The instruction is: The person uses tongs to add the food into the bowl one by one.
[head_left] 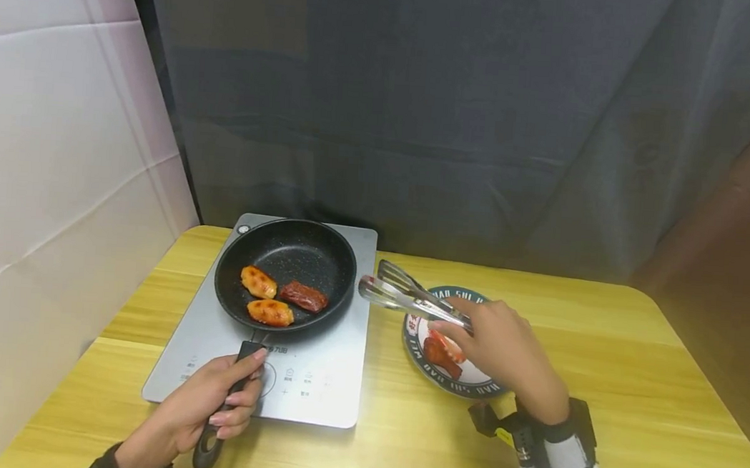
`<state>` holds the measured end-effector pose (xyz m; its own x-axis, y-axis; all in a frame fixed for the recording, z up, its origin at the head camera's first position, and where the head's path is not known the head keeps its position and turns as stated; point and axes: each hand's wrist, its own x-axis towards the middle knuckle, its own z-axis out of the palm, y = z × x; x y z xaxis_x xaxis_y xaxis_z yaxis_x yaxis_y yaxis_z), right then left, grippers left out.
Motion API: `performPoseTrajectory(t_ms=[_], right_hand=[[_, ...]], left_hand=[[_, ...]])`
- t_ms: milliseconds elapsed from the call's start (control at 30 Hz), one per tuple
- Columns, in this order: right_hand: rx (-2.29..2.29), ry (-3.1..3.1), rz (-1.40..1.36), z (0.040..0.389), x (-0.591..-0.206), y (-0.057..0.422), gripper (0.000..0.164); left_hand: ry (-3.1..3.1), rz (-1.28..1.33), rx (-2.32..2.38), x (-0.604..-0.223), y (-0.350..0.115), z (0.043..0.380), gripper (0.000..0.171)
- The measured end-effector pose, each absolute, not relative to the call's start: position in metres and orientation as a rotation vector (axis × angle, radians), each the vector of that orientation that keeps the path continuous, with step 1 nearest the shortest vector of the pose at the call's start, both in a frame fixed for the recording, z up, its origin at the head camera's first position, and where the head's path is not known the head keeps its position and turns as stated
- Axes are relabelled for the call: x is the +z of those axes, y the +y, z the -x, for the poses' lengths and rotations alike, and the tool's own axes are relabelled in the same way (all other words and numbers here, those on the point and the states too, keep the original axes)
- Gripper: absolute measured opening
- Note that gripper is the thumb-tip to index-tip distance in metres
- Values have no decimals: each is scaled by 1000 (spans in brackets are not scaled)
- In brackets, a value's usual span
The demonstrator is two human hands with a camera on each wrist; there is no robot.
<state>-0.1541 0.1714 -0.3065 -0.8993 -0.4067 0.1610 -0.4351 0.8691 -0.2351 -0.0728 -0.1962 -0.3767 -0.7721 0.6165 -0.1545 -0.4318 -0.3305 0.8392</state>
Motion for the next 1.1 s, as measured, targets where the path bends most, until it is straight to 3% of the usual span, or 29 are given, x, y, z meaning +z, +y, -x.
performPoseTrajectory(t_ms=[100,300,567,1100], right_hand=[[364,-2948,-642,148,-305,184,51],[284,-2937,-608,134,-304,210,40],[133,-2945,-584,119,-319,235,44],[154,-3046,-537,109,-333,254,42]], left_hand=[[1257,-246,2120,-376,-196,73,37],[1274,-234,2105,-375,-197,74,36],[1287,-226,2096,-376,-197,73,38],[1270,-223,2112,-377,-197,73,35]])
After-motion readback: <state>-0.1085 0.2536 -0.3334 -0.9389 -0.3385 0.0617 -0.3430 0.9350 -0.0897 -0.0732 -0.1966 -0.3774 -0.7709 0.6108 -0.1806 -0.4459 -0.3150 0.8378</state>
